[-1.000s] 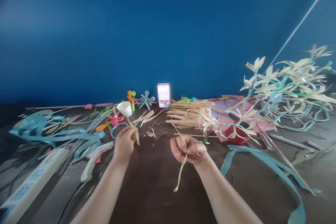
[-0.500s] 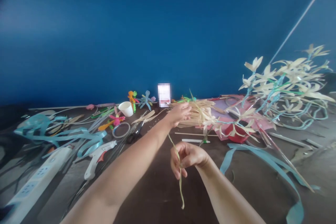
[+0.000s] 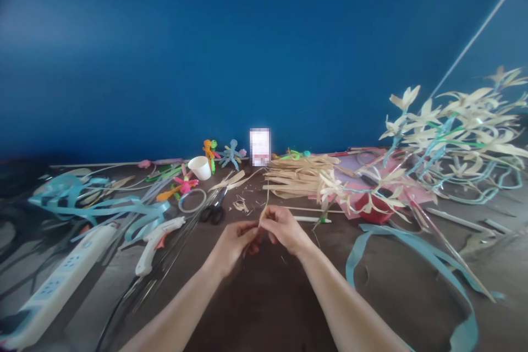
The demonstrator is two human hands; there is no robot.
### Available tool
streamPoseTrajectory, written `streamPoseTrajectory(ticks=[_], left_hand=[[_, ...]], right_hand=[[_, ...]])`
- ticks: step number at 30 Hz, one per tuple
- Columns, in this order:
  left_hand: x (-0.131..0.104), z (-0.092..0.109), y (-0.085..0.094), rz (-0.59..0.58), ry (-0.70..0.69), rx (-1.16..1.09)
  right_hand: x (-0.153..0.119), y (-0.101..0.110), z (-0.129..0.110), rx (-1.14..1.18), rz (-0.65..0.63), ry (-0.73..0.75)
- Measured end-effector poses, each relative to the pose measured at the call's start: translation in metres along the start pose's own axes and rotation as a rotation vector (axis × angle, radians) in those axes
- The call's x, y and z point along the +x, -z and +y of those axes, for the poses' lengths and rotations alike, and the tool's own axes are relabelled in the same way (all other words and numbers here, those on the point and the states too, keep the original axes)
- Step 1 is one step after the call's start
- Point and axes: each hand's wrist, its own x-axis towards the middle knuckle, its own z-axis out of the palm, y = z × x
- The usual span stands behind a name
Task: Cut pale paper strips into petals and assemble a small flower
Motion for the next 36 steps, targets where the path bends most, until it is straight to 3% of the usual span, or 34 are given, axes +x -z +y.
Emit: streamPoseTrajectory(ticks=[3,8,14,17,22,25,29,36], left_hand=[[-0.001,-0.004,0.006,0.076,-0.070,0.172],[-0.002,-0.004,0.013,0.083,-0.153,0.346],[0.001,-0.001,0.022,0.076,-0.133,0.256],[0.004,-0.002,0.027,0.089,-0.117,0.119],[0.006,-0.002,0.033,0.172,-0.074,-0.331],[0.007,-0.002,0.035,0.152,-0.036,-0.479],[0.007,-0.003,0.035,0.093,-0.013,-0.552],[0.006,0.001,0.031,0.103,-0.086,-0.526]], right_hand=[[-0.001,-0.002,0.000,0.057,-0.031,-0.010],[0.002,0.005,0.003,0.321,-0.017,-0.045],[0.003,0.013,0.000,0.470,-0.038,-0.077],[0.001,0.013,-0.004,0.372,-0.084,-0.068],[-0.007,0.012,-0.008,-0.045,-0.240,-0.052],[-0.009,0.010,-0.007,-0.271,-0.303,-0.051],[-0.009,0.006,-0.004,-0.417,-0.318,-0.049],[-0.006,0.003,0.000,-0.394,-0.288,-0.089]])
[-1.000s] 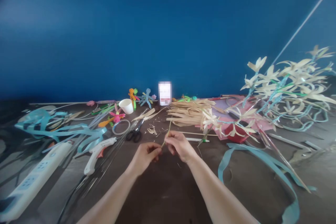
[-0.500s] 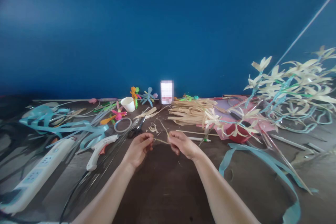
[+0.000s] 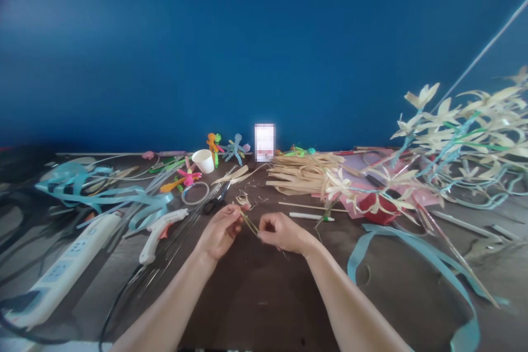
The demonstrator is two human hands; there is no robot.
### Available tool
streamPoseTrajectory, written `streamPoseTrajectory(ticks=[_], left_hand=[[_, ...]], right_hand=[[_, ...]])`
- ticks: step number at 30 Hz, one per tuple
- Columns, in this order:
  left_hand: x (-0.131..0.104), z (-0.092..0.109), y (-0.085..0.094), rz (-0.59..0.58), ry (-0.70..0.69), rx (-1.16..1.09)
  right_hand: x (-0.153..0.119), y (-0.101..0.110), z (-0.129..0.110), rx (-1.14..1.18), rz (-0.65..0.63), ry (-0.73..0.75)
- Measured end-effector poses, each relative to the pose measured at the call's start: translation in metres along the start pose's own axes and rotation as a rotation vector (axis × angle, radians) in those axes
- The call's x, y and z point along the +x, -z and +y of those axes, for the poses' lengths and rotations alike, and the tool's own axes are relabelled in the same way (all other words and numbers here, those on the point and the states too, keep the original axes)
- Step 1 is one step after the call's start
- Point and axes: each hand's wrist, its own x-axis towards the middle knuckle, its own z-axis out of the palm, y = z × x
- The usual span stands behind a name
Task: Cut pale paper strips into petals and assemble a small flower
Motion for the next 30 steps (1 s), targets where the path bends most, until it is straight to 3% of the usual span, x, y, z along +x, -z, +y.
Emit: streamPoseTrajectory(ticks=[20,30], left_hand=[[0.0029,-0.0002,-0.0026,0.077,-0.117,-0.030],[0.0051,-0.0022,0.0010,0.085,-0.056,-0.016]], right_hand=[[0.0056,-0.0096,0.0050,0.345,0.057,-0.014],[0.0082,-0.0101,0.0022,0.414,0.075,0.007]])
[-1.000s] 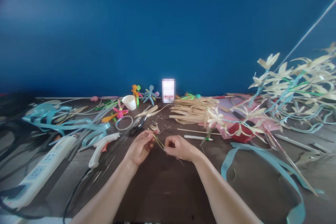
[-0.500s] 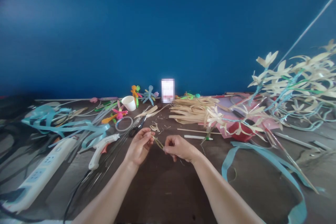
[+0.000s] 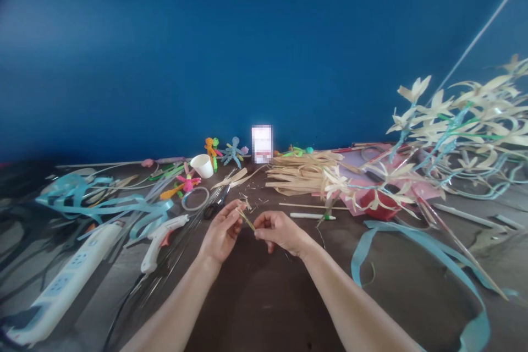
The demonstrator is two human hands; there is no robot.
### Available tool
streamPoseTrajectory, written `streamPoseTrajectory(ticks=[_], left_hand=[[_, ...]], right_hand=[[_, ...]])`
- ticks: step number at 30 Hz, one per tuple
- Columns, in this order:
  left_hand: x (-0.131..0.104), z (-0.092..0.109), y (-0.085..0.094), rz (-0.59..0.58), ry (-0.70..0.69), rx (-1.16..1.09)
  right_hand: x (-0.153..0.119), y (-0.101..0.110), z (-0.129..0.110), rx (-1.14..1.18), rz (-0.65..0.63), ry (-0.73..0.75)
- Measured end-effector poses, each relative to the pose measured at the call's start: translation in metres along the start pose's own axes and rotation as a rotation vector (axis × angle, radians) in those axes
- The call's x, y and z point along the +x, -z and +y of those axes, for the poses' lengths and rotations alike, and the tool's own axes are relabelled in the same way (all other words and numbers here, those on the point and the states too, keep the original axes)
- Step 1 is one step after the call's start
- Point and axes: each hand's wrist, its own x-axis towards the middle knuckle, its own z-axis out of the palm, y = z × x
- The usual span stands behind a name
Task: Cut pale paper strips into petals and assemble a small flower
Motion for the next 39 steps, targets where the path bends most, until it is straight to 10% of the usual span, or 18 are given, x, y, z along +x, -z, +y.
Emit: streamPoseTrajectory(ticks=[16,39], left_hand=[[-0.006,-0.005,-0.010,-0.069,0.075,0.128],[0.001,-0.008,-0.003,0.051,-0.004,0.099]], right_hand=[[0.005,-0.001,0.003,-0.007,0.152,0.094],[-0.001,0.001,-0.001,0.149,-0.054,-0.081]])
